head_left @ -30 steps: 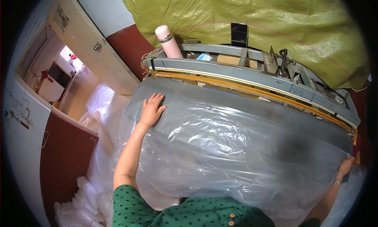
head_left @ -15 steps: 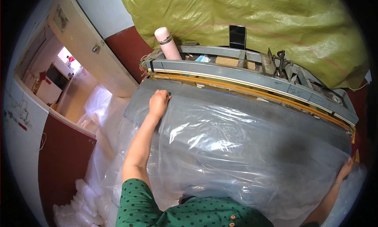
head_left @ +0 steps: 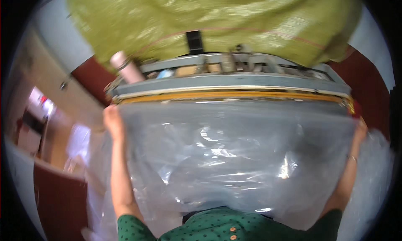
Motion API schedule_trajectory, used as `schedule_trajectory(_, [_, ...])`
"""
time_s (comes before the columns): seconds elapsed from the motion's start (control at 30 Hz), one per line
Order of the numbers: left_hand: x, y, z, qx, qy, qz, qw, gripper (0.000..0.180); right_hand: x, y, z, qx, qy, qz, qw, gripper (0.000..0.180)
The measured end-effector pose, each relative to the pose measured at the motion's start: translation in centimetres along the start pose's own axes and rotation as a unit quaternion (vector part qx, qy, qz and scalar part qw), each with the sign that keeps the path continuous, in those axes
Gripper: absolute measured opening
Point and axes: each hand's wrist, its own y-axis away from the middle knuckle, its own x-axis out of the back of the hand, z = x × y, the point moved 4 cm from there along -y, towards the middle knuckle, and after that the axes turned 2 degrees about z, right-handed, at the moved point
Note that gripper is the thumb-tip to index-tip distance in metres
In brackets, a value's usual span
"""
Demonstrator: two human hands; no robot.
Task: The person wraps a large, flat, gray rectangular object with a clear plastic sheet. They repeatedly pull the plastic over the object, smooth it down, and adjust the edges to ensure full coverage. The process involves handling the plastic and the object by hand to achieve a tight wrap.
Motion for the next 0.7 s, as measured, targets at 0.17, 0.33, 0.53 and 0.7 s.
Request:
schedule_trajectory(0.17, [-4.0, 2.1, -8.9, 0.195, 0.079, -0.028, 0.977, 0.017, -4.0, 2.3, -8.6, -0.042, -0.078, 0.02, 0.996, 0.028])
schedule_trajectory(0.33, [-7.2, 1.1, -16.9, 0.141, 0.05, 0.004, 0.989, 0.017, -7.7, 1.9, -12.8, -0.121, -0.228, -0.016, 0.966, 0.021])
schedule_trajectory(0.53, [-8.6, -2.0, -19.5, 0.121, 0.119, -0.002, 0.985, 0.021, -10.3, 1.1, -15.3, -0.13, -0.281, -0.014, 0.951, 0.02])
schedule_trajectory(0.7, [-10.1, -2.1, -18.6, 0.137, 0.124, -0.008, 0.983, 0.02, -11.0, 0.9, -14.3, -0.168, -0.301, -0.015, 0.939, 0.018])
